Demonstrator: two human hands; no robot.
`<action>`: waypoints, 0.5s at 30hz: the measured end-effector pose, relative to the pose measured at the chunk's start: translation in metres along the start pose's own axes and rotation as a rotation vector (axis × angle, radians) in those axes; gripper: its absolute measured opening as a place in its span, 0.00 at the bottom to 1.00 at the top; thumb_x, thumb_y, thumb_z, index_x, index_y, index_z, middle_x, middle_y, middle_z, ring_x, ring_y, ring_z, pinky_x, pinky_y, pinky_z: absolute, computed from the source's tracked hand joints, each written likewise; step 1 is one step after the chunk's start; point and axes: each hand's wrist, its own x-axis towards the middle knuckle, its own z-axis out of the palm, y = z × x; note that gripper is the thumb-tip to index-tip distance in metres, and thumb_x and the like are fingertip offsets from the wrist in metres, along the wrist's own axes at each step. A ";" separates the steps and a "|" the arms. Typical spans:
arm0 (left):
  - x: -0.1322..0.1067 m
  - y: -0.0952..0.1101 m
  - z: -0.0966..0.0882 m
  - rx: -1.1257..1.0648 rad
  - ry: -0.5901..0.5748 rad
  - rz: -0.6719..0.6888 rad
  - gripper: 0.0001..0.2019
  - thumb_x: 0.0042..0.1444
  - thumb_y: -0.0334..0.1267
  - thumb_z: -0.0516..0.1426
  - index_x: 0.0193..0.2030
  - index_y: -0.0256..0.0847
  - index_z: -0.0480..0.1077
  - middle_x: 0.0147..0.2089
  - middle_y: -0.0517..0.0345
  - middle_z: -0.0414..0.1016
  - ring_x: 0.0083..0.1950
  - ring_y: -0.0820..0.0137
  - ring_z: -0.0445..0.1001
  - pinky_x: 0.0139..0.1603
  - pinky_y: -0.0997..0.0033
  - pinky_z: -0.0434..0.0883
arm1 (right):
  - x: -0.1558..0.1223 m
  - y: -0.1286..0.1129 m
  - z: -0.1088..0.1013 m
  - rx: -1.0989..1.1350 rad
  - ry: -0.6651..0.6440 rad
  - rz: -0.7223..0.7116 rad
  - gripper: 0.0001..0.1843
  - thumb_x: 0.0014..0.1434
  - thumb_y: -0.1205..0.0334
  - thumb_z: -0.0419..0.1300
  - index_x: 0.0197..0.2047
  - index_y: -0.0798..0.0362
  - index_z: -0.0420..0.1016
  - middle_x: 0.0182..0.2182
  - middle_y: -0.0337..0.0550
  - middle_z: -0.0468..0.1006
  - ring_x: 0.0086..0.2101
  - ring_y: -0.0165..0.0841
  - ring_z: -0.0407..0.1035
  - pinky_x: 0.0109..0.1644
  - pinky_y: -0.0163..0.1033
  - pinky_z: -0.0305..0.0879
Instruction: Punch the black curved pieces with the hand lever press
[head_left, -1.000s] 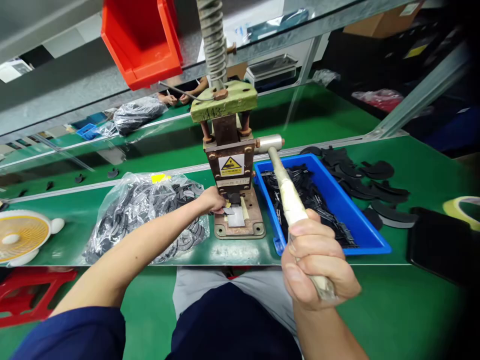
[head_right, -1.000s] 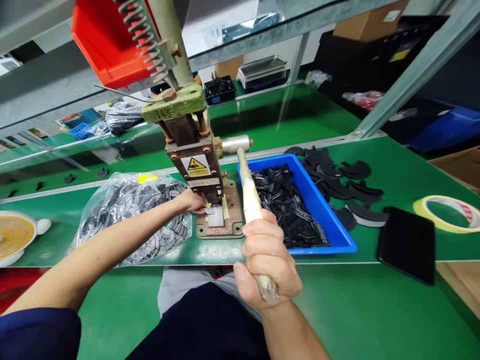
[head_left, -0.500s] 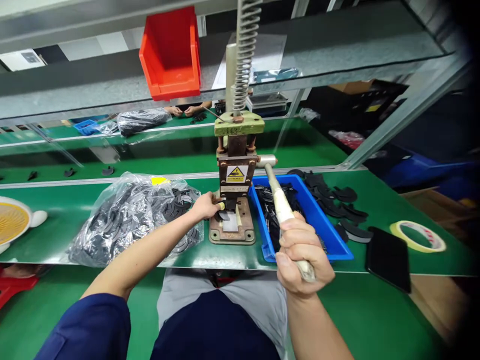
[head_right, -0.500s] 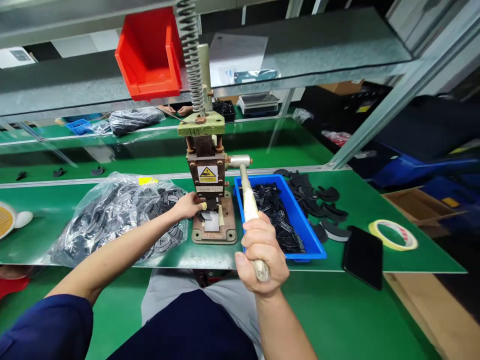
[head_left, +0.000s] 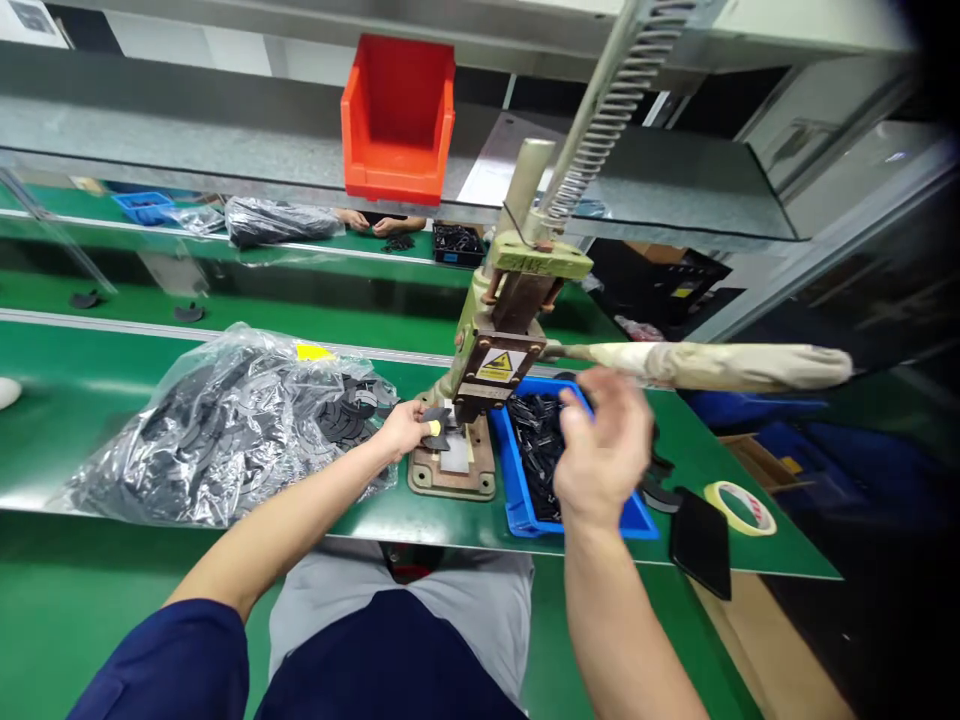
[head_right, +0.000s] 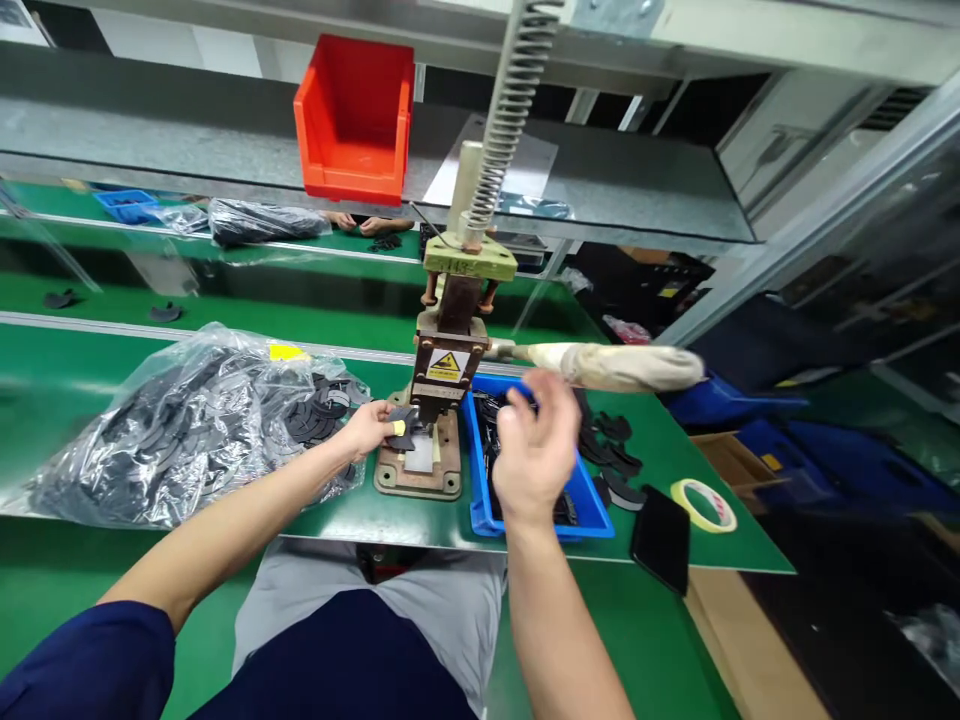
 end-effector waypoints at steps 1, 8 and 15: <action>-0.004 0.001 -0.004 -0.004 -0.018 0.052 0.15 0.40 0.27 0.70 0.34 0.34 0.70 0.28 0.61 0.75 0.27 0.76 0.72 0.31 0.74 0.73 | -0.013 0.012 -0.001 -0.068 -0.110 0.224 0.25 0.56 0.47 0.64 0.54 0.48 0.71 0.56 0.49 0.73 0.57 0.41 0.68 0.66 0.57 0.63; -0.034 0.014 -0.021 0.123 -0.240 0.165 0.13 0.45 0.31 0.68 0.39 0.34 0.74 0.33 0.59 0.77 0.33 0.72 0.74 0.39 0.72 0.72 | -0.080 0.066 0.007 0.034 -0.495 0.818 0.25 0.53 0.40 0.65 0.42 0.53 0.78 0.35 0.48 0.81 0.35 0.35 0.75 0.38 0.41 0.73; -0.068 0.046 -0.025 0.605 -0.485 0.513 0.08 0.57 0.34 0.61 0.43 0.40 0.79 0.42 0.54 0.78 0.44 0.65 0.75 0.51 0.69 0.70 | -0.085 0.058 0.000 0.343 -0.824 1.196 0.25 0.52 0.41 0.68 0.36 0.58 0.76 0.22 0.41 0.73 0.22 0.29 0.69 0.21 0.31 0.57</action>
